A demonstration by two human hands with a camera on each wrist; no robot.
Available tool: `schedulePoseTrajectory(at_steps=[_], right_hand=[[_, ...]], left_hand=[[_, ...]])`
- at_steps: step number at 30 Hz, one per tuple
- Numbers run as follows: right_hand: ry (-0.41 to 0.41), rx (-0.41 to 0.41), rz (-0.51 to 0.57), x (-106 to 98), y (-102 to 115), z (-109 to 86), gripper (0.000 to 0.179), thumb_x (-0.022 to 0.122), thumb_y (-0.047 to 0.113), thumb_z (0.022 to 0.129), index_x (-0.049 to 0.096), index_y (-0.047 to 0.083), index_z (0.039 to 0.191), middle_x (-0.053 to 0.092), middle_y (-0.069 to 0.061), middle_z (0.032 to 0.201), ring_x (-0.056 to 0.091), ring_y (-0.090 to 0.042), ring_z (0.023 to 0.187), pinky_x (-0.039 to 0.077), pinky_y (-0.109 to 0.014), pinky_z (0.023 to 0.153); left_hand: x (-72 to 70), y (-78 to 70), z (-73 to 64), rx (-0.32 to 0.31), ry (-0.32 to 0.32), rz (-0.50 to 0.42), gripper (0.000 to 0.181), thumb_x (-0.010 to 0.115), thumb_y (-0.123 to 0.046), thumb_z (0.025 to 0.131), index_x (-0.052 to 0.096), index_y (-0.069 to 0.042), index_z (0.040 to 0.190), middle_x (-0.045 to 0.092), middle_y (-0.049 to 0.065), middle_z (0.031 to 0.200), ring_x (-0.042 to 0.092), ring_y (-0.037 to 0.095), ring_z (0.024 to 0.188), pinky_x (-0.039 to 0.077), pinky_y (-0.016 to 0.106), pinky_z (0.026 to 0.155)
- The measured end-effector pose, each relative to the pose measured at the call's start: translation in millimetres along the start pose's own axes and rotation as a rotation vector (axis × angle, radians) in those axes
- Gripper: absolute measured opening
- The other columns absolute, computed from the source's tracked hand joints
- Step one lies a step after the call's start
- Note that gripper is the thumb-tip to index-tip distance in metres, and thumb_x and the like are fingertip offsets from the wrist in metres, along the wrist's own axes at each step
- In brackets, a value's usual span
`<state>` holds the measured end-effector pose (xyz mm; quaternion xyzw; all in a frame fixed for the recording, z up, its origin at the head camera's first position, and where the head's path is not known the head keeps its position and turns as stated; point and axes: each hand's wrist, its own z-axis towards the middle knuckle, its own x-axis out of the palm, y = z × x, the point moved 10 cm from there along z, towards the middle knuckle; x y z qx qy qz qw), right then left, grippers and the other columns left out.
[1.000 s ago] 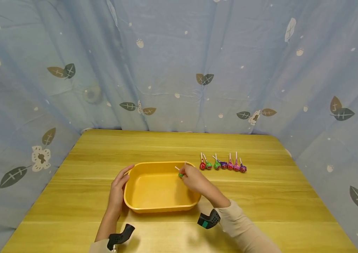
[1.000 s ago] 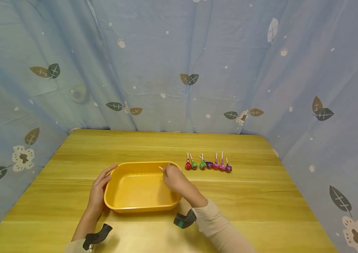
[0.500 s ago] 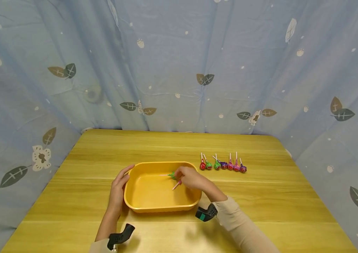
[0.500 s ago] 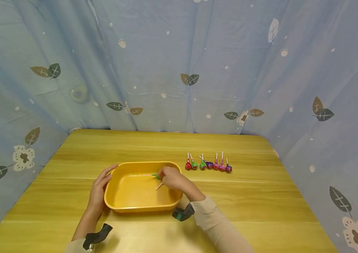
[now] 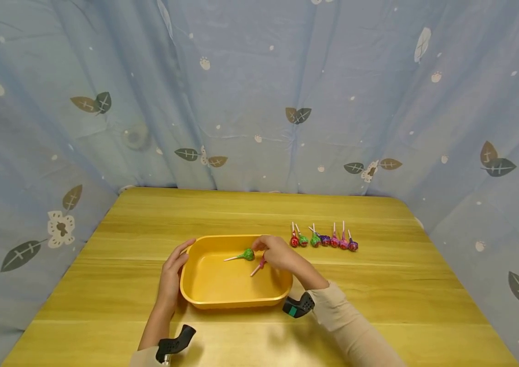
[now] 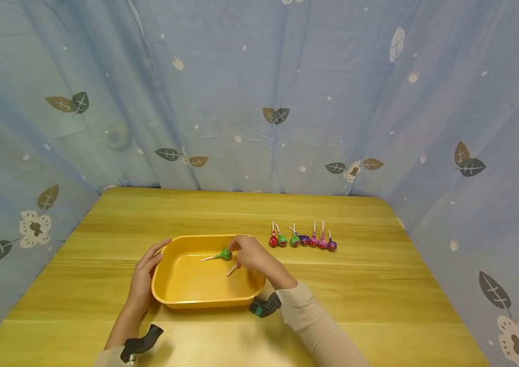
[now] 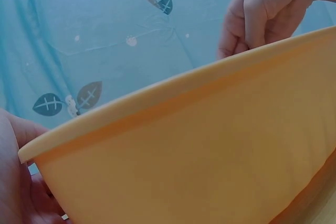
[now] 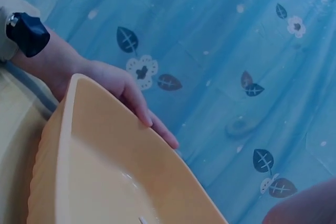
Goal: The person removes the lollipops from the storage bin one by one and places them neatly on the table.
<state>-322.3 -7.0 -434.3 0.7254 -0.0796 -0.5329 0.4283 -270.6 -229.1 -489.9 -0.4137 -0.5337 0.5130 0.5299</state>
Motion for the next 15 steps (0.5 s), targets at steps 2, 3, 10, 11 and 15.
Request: schedulePoseTrajectory(at_steps=[2,3,10,11,15], right_hand=[[0.026,0.009,-0.018,3,-1,1.3,0.039,0.044,-0.021,0.081,0.063,-0.007,0.111,0.063,-0.02,0.113,0.056,-0.035,0.113,0.045,-0.046,0.095],[0.042,0.011,-0.026,5,-2,1.8,0.039,0.044,-0.021,0.081,0.062,-0.007,0.112,0.063,-0.02,0.113,0.056,-0.035,0.113,0.044,-0.046,0.096],[0.091,0.016,-0.033,11,-6,6.9,0.04,0.041,-0.023,0.081,0.059,-0.008,0.114,0.062,-0.019,0.107,0.058,-0.033,0.106,0.048,-0.041,0.09],[0.096,0.024,-0.034,12,-7,7.3,0.039,0.04,-0.023,0.082,0.059,-0.008,0.113,0.063,-0.018,0.107,0.058,-0.032,0.105,0.048,-0.04,0.089],[0.112,0.025,-0.064,16,-10,8.0,0.038,0.042,-0.022,0.08,0.06,-0.005,0.108,0.064,-0.015,0.101,0.059,-0.03,0.099,0.049,-0.035,0.082]], left_hand=[[-0.2,-0.1,0.2,-0.002,-0.001,0.0,0.041,0.035,-0.023,0.106,0.045,-0.008,0.144,0.044,0.011,0.144,0.046,0.034,0.123,0.046,0.027,0.093],[-0.2,-0.1,0.3,-0.002,-0.001,0.001,0.041,0.035,-0.023,0.106,0.045,-0.008,0.144,0.043,0.011,0.144,0.046,0.033,0.124,0.046,0.027,0.094],[-0.4,0.6,0.5,0.003,-0.004,0.006,0.041,0.034,-0.022,0.107,0.045,-0.007,0.143,0.043,0.011,0.144,0.046,0.033,0.124,0.046,0.026,0.094],[-0.4,0.7,0.5,0.003,-0.004,0.006,0.041,0.034,-0.022,0.107,0.045,-0.007,0.143,0.043,0.011,0.144,0.046,0.033,0.124,0.046,0.026,0.094],[-0.2,0.8,0.6,0.002,-0.003,0.002,0.041,0.034,-0.022,0.107,0.045,-0.007,0.143,0.044,0.012,0.144,0.046,0.032,0.123,0.046,0.026,0.093]])
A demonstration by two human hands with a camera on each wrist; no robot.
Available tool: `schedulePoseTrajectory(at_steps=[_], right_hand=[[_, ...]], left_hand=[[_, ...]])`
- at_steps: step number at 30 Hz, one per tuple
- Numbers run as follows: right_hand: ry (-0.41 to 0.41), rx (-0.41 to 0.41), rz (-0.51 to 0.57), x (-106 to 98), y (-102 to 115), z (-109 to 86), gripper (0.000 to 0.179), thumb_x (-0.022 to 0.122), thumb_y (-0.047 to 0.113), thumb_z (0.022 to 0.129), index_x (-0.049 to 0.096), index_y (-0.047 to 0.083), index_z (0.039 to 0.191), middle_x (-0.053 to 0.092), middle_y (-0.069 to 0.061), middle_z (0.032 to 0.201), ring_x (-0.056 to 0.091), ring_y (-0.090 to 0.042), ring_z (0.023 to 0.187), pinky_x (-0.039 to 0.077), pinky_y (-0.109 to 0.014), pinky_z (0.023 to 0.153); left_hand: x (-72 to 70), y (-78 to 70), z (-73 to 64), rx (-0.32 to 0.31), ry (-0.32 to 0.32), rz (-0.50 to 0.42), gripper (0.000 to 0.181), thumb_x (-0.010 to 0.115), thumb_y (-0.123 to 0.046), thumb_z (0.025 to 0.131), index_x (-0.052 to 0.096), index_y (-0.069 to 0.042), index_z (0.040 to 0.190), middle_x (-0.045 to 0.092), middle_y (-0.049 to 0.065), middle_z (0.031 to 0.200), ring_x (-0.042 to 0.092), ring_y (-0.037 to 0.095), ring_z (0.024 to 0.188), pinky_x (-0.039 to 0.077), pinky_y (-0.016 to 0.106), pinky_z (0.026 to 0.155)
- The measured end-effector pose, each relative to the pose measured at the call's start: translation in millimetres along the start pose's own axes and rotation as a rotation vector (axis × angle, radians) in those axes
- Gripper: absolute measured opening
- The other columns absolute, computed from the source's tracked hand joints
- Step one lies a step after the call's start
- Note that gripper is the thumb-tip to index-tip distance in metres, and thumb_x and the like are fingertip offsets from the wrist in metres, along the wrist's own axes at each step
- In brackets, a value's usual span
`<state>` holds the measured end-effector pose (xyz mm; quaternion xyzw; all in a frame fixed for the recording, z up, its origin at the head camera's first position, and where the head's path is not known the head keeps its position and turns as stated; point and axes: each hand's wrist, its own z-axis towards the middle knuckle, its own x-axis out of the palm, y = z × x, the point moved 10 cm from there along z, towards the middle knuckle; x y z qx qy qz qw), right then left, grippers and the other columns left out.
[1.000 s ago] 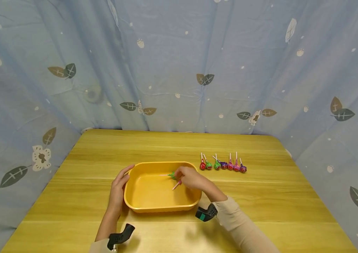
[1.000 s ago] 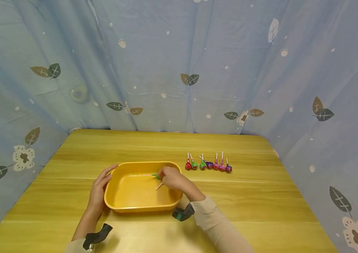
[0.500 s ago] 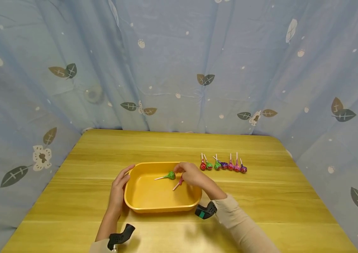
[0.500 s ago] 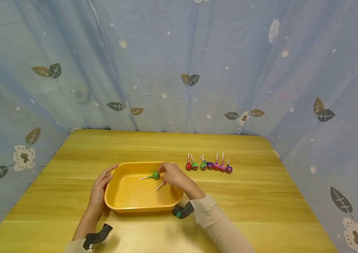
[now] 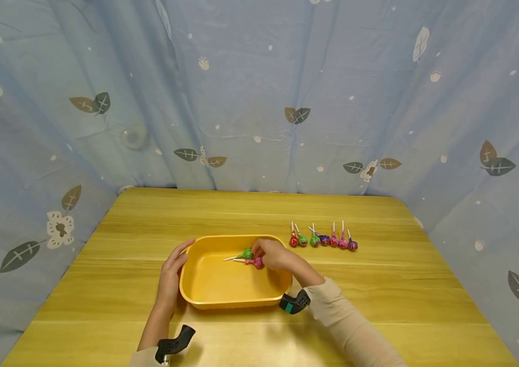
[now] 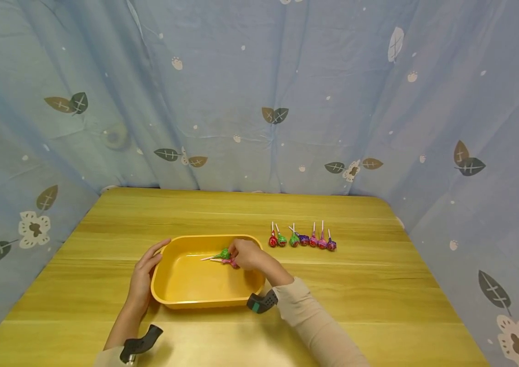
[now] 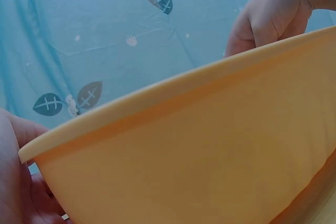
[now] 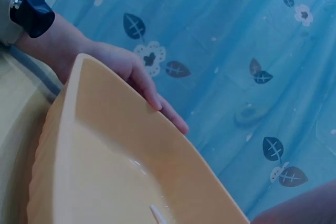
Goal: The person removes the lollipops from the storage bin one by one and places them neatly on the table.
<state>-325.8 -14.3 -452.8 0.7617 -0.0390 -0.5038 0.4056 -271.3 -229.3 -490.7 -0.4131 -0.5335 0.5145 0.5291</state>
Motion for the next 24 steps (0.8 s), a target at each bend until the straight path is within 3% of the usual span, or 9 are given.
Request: schedulePoseTrajectory(at_steps=[8,11,18,24], right_hand=[[-0.045,-0.019,0.018,3.6,-1.5,1.4,0.019,0.063,-0.013,0.082,0.062,-0.003,0.099,0.064,-0.008,0.09,0.059,-0.02,0.083,0.049,-0.027,0.072],[-0.065,-0.039,0.01,3.4,-0.6,1.5,0.021,0.07,-0.011,0.079,0.062,-0.002,0.096,0.064,-0.008,0.088,0.058,-0.017,0.08,0.049,-0.026,0.072],[-0.089,-0.057,-0.007,5.7,-2.3,1.7,0.022,0.072,-0.01,0.077,0.064,0.0,0.094,0.063,-0.005,0.085,0.058,-0.015,0.078,0.049,-0.024,0.07],[-0.119,-0.104,0.043,2.5,2.5,-2.0,0.019,0.075,-0.005,0.079,0.065,0.0,0.095,0.064,-0.004,0.087,0.061,-0.016,0.08,0.05,-0.023,0.071]], left_hand=[[0.9,-0.9,-0.7,-0.001,0.009,-0.016,0.042,0.034,-0.023,0.107,0.044,-0.007,0.144,0.045,0.012,0.142,0.048,0.032,0.122,0.047,0.029,0.093],[1.1,-1.3,-1.0,0.001,0.011,-0.019,0.042,0.034,-0.023,0.107,0.044,-0.007,0.144,0.045,0.013,0.142,0.049,0.032,0.121,0.048,0.029,0.093],[1.5,-1.3,-0.6,-0.003,0.013,-0.013,0.041,0.034,-0.022,0.107,0.045,-0.008,0.144,0.044,0.012,0.143,0.047,0.032,0.123,0.047,0.028,0.093],[1.2,-1.9,-0.6,-0.003,0.011,-0.006,0.041,0.034,-0.022,0.107,0.044,-0.007,0.144,0.045,0.012,0.142,0.047,0.034,0.123,0.047,0.029,0.093]])
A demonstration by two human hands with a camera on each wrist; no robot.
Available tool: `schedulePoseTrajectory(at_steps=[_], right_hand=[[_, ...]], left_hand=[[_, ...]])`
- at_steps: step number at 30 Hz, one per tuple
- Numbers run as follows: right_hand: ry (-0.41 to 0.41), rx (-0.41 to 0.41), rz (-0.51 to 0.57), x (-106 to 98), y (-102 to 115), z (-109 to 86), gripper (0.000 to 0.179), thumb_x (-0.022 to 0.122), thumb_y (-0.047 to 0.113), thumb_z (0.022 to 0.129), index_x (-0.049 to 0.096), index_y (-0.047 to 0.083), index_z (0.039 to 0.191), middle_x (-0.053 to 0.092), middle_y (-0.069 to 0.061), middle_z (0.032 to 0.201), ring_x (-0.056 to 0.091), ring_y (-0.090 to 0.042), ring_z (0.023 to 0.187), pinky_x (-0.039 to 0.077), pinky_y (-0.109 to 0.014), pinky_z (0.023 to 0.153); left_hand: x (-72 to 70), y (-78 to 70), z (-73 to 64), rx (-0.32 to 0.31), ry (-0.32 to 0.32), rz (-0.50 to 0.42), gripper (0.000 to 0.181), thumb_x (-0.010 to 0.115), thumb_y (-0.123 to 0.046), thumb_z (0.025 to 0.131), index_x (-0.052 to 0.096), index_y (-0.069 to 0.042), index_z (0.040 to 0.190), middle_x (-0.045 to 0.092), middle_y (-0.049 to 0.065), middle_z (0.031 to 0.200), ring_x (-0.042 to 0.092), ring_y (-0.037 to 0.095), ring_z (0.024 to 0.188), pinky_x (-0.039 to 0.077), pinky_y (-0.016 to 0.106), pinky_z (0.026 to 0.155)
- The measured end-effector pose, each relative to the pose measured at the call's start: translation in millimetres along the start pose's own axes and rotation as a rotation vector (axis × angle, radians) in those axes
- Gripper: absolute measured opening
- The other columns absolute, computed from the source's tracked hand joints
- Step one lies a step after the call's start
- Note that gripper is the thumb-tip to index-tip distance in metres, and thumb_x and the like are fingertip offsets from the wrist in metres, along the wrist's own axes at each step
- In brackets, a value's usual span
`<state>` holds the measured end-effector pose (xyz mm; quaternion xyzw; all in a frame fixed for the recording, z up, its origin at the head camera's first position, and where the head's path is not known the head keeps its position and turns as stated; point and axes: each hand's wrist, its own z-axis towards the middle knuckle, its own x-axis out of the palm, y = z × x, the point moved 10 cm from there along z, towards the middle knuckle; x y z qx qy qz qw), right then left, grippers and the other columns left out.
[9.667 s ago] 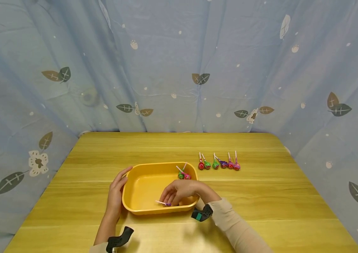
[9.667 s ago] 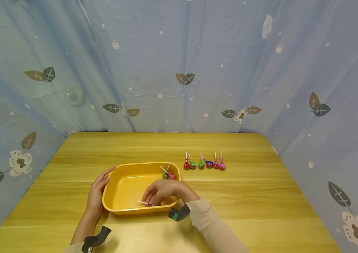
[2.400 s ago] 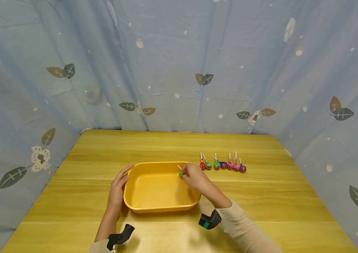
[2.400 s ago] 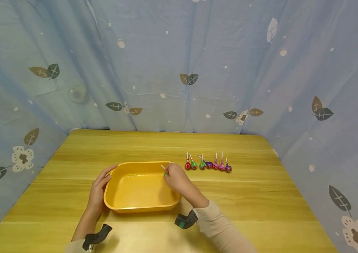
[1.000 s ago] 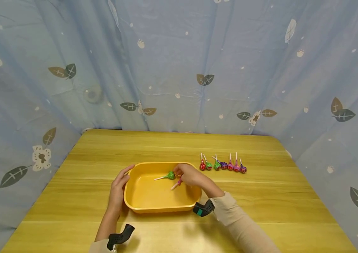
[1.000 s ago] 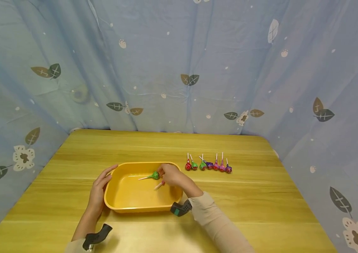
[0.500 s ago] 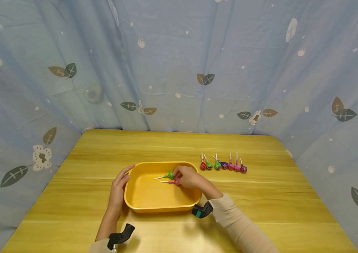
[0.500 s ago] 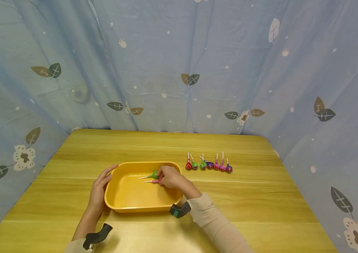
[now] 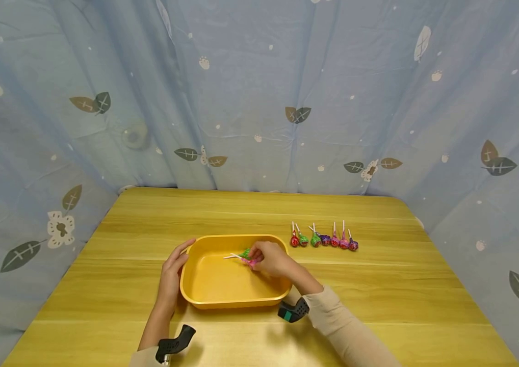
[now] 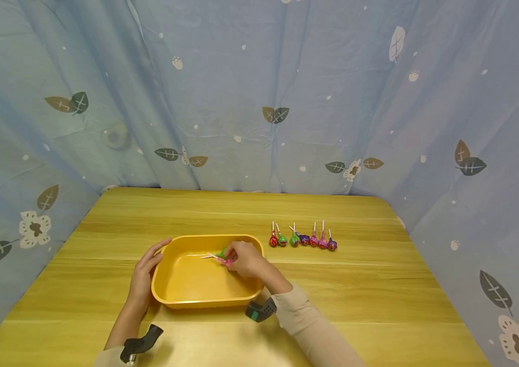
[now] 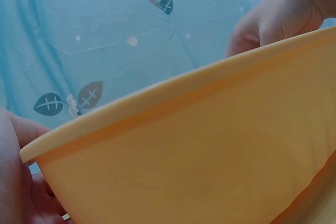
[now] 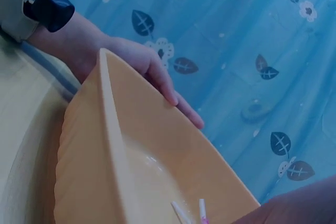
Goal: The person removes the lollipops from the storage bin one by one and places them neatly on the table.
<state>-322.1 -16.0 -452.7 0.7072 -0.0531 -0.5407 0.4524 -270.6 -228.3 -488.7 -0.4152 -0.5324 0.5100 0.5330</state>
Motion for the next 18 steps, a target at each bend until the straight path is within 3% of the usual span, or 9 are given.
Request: schedulePoseTrajectory(at_steps=[6,18], right_hand=[[-0.05,-0.082,0.067,-15,11,-11.2,0.018,0.073,-0.003,0.082,0.069,0.0,0.099,0.066,-0.004,0.09,0.062,-0.019,0.084,0.05,-0.028,0.076],[-0.114,-0.054,0.17,-37,-4,-32.5,0.021,0.069,0.005,0.088,0.072,0.005,0.108,0.068,0.0,0.095,0.062,-0.018,0.09,0.051,-0.033,0.078]], left_hand=[[-0.7,-0.4,0.0,0.002,-0.001,0.015,0.041,0.035,-0.023,0.107,0.045,-0.008,0.144,0.045,0.012,0.143,0.047,0.032,0.123,0.047,0.027,0.093],[-0.9,0.7,0.5,0.006,0.009,0.026,0.043,0.035,-0.027,0.107,0.044,-0.008,0.144,0.045,0.015,0.141,0.051,0.03,0.119,0.048,0.027,0.09]])
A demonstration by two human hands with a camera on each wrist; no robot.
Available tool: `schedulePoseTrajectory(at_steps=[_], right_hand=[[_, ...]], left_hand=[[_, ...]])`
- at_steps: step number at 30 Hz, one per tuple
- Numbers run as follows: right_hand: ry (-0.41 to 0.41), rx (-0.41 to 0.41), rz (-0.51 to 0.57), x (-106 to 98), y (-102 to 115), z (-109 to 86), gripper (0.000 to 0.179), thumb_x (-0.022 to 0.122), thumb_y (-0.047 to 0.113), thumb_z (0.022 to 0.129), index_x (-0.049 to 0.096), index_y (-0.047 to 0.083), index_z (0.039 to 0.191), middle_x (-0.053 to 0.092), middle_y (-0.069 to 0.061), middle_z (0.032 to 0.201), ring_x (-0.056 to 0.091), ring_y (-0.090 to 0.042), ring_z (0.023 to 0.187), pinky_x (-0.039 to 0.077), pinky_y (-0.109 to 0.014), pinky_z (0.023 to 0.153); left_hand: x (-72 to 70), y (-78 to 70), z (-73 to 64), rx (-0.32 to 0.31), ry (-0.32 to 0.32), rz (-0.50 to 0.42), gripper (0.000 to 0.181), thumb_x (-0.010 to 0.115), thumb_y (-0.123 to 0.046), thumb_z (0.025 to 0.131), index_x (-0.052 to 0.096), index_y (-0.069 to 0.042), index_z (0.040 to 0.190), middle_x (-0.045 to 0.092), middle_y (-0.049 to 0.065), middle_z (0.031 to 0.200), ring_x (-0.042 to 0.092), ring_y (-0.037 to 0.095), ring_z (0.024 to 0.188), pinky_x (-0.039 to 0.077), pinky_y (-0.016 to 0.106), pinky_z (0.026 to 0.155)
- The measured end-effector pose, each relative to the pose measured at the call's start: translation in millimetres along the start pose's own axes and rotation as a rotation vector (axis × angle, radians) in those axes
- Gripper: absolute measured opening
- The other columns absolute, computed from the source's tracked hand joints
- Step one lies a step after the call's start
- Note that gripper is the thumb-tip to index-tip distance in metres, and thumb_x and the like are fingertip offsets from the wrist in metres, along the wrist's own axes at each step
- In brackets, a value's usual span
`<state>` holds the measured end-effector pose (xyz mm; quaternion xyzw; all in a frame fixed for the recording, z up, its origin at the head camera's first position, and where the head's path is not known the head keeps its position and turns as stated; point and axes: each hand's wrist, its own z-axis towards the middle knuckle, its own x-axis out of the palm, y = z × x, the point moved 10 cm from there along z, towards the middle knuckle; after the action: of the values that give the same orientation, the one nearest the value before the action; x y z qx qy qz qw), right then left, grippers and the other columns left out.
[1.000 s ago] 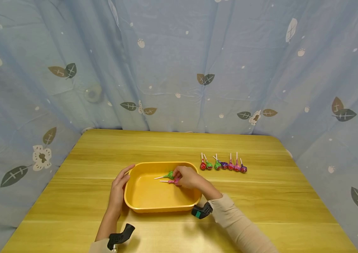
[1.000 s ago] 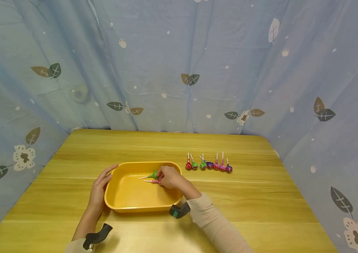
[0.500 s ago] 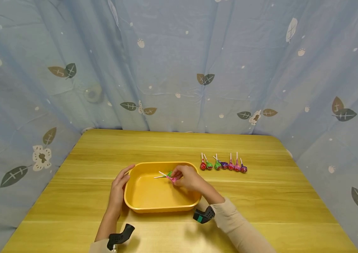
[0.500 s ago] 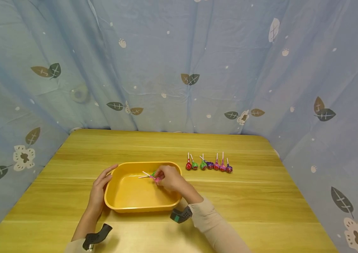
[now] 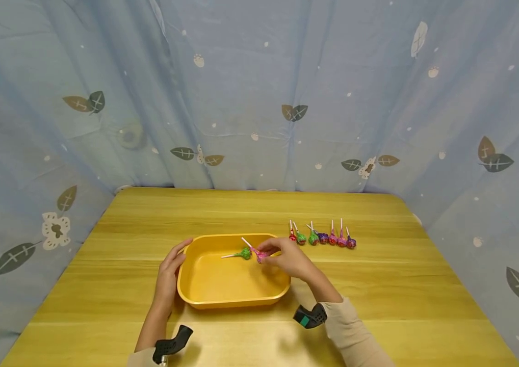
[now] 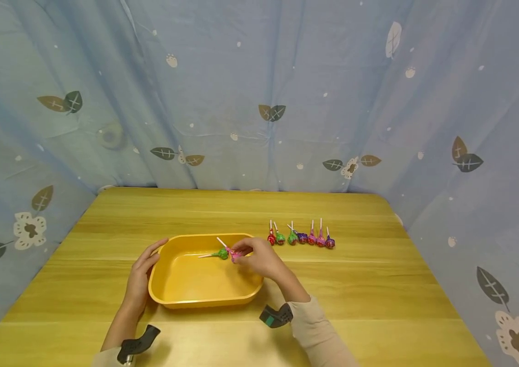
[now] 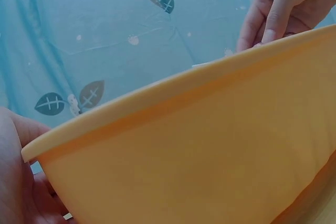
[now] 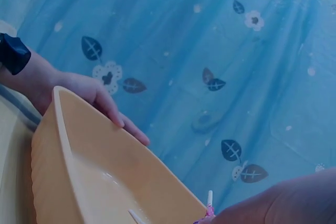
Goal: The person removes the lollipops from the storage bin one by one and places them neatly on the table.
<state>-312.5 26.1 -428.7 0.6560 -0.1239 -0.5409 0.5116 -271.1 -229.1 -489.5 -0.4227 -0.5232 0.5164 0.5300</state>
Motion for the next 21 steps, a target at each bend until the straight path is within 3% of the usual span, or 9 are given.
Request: schedulePoseTrajectory(at_steps=[13,21], right_hand=[[-0.103,0.056,0.058,-24,-9,-19.0,0.023,0.073,0.012,0.087,0.071,0.006,0.109,0.068,-0.003,0.098,0.062,-0.02,0.092,0.053,-0.031,0.073],[-0.181,0.124,0.085,-44,-19,-31.2,0.025,0.072,0.012,0.088,0.07,0.007,0.112,0.069,-0.004,0.103,0.062,-0.025,0.099,0.054,-0.036,0.079]], left_hand=[[2.1,0.3,0.4,-0.006,0.01,0.002,0.043,0.034,-0.027,0.107,0.044,-0.009,0.145,0.044,0.013,0.143,0.049,0.031,0.121,0.047,0.027,0.092],[-0.1,0.2,0.2,0.0,-0.001,-0.006,0.043,0.035,-0.027,0.107,0.044,-0.008,0.144,0.044,0.014,0.141,0.049,0.031,0.12,0.048,0.028,0.091]])
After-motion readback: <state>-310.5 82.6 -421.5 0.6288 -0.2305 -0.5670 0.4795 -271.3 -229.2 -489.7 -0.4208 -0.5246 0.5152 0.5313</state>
